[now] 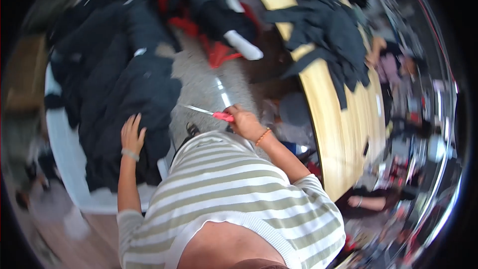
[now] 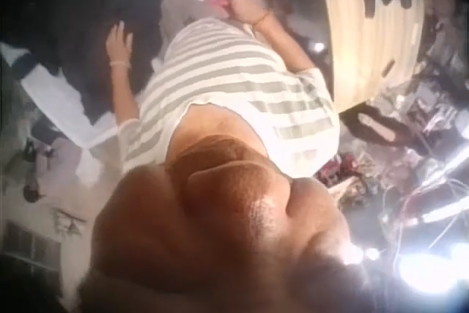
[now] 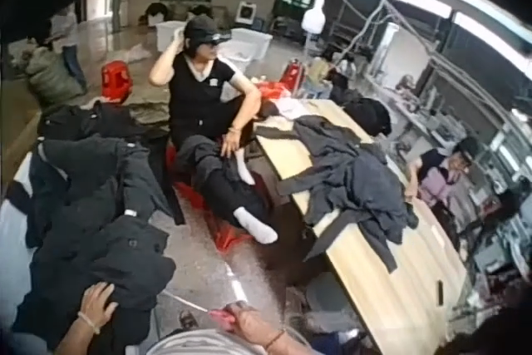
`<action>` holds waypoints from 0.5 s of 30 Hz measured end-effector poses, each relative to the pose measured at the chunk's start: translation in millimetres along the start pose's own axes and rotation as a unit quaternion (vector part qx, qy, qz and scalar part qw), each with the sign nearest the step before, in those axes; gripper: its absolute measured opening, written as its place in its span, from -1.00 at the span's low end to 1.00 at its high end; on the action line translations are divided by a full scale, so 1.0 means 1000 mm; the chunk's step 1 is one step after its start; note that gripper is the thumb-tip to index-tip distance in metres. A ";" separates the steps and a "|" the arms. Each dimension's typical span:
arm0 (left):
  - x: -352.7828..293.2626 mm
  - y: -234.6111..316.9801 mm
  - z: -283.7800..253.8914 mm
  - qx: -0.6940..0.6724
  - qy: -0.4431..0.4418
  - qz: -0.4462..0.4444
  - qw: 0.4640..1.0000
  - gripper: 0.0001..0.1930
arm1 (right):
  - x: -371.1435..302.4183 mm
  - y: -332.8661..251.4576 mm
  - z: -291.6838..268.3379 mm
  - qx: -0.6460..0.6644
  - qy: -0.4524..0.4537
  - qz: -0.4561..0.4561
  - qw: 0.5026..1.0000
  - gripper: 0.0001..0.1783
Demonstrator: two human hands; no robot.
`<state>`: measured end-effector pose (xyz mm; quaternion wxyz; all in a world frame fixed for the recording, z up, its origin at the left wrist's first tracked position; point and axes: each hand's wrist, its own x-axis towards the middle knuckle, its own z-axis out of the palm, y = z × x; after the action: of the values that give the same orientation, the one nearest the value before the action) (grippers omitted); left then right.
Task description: Trimming excess threads and inspecting black garments on a sewing factory floor.
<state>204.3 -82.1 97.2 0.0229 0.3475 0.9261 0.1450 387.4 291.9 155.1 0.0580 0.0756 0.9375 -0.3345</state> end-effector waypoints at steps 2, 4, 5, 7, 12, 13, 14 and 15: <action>0.005 -0.014 0.011 -0.006 -0.006 0.022 1.000 -0.52 | -0.013 0.009 0.001 0.014 0.025 0.039 0.999 -0.76; 0.012 -0.020 0.013 0.009 -0.010 0.057 0.998 -0.62 | -0.023 0.016 0.004 0.020 0.017 0.078 0.997 -0.76; 0.016 -0.017 0.009 0.008 -0.010 0.075 0.997 -0.62 | -0.026 0.020 0.008 0.022 0.032 0.088 0.995 -0.76; 0.024 -0.008 -0.001 -0.059 -0.031 0.029 0.997 -0.71 | -0.031 0.030 0.021 0.035 0.027 0.082 0.996 -0.76; 0.037 -0.002 -0.020 -0.123 -0.002 -0.058 0.991 -0.76 | -0.033 0.030 0.022 0.046 0.013 0.059 0.997 -0.77; 0.043 0.005 -0.027 -0.175 0.010 -0.060 0.983 -0.76 | -0.032 0.031 0.019 0.037 0.000 0.071 0.997 -0.75; 0.042 0.010 -0.036 -0.221 0.024 -0.071 0.972 -0.76 | -0.028 0.030 0.019 0.029 -0.021 0.075 0.997 -0.74; 0.042 0.015 -0.045 -0.232 0.041 -0.061 0.970 -0.76 | -0.025 0.036 0.025 0.037 -0.020 0.069 0.997 -0.74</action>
<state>175.7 -55.8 147.3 0.0741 0.2690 0.8868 0.3685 419.7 301.4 117.4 0.0965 0.1358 0.9156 -0.3659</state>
